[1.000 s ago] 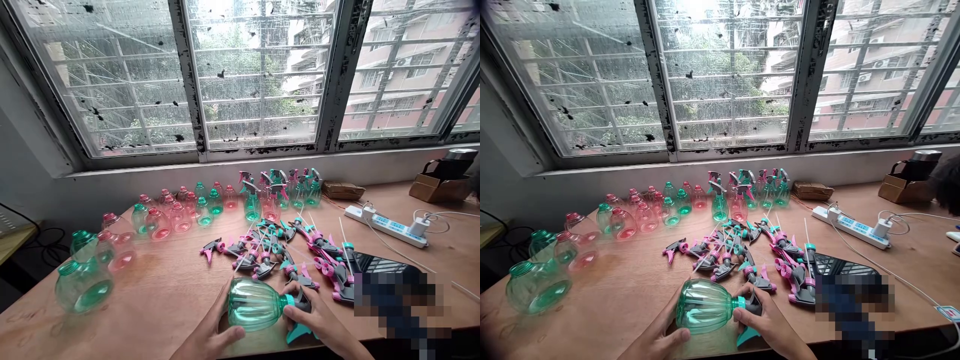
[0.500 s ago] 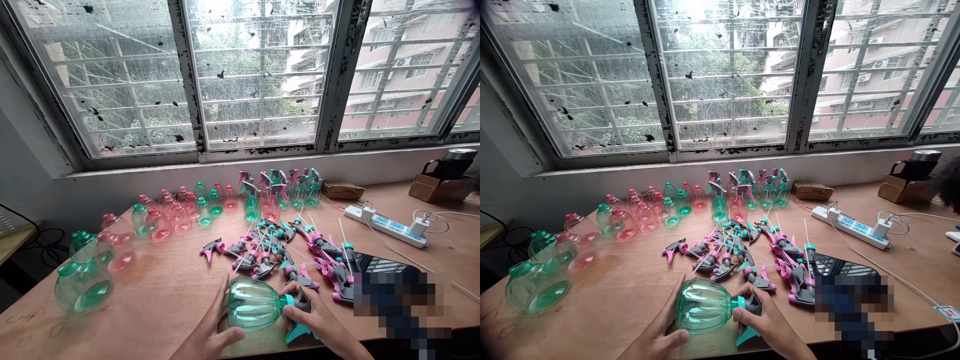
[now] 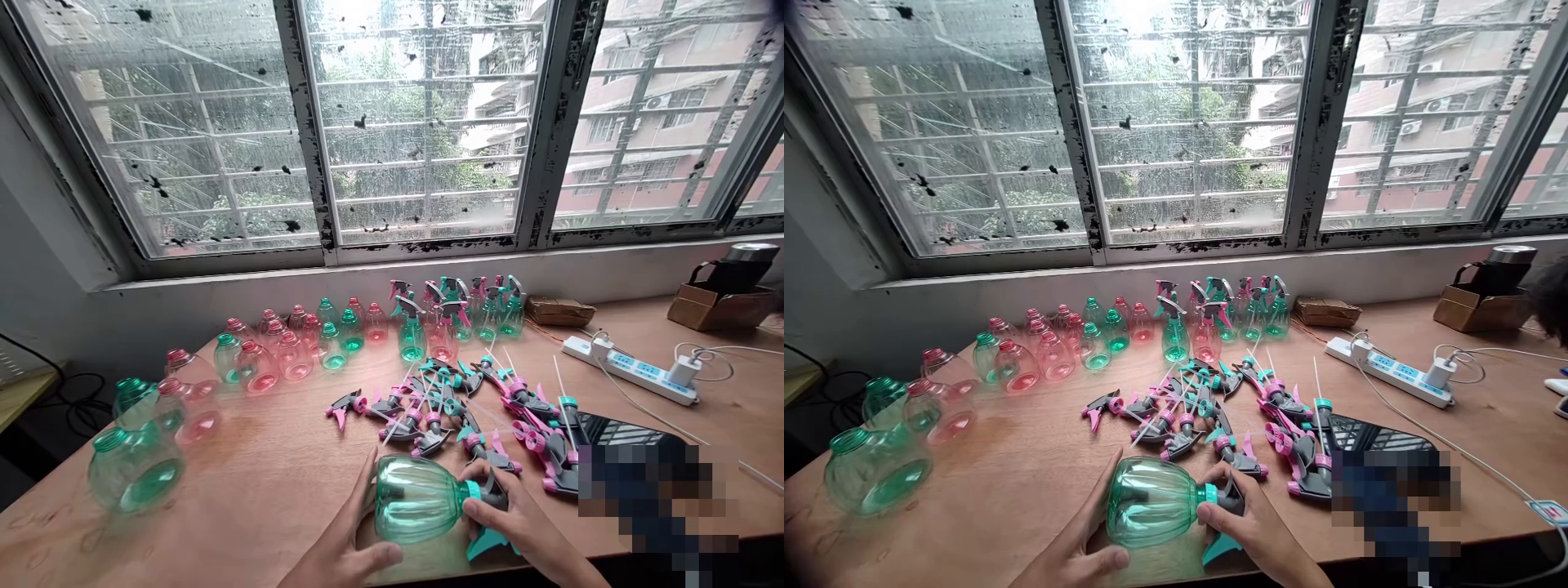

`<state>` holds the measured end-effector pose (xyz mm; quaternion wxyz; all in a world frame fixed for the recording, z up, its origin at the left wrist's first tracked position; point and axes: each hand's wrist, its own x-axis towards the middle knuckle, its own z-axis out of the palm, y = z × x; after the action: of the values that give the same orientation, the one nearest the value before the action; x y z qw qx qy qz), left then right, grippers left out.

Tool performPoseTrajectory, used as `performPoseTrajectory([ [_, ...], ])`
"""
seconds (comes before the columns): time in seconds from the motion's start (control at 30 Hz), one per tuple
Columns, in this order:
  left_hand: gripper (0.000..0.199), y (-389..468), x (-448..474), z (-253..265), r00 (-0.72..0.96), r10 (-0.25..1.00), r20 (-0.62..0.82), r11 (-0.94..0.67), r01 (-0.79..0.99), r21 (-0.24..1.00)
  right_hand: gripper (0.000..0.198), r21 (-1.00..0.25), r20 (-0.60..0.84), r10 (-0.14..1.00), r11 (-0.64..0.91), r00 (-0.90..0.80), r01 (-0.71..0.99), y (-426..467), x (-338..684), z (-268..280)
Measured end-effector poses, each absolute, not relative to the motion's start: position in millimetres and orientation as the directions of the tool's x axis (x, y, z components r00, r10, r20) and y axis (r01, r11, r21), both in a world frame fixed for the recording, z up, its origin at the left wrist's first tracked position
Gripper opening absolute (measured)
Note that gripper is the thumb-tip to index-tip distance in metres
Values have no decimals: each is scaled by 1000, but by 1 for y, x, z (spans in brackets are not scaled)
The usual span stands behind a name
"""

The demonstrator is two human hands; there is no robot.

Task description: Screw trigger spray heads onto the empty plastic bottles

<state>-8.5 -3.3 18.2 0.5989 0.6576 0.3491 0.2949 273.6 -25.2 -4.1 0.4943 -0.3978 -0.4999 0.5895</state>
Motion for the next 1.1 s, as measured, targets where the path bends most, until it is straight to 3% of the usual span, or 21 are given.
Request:
performPoseTrajectory([
  [0.23, 92, -2, -8, 21, 603, 797, -31, -26, 86, 996, 36, -981, 27, 983, -9, -183, -193, -26, 273, -5],
  [0.5, 89, -2, -5, 20, 614, 788, 41, -101, 62, 993, 38, -985, 21, 985, -10, -173, -174, -24, 274, -8],
  [0.73, 121, 1, -6, 14, 623, 782, -7, -15, 31, 999, 39, -988, 22, 984, -5, -175, -152, -24, 273, -9],
  [0.9, 100, 2, -7, 15, 608, 794, 0, -20, 26, 999, 38, -988, 39, 981, 10, -190, -154, -24, 273, -8],
  [1.1, 92, 2, -5, 16, 596, 803, 13, 10, -35, 999, 39, -987, 60, 982, 31, -179, -160, -24, 273, -12],
])
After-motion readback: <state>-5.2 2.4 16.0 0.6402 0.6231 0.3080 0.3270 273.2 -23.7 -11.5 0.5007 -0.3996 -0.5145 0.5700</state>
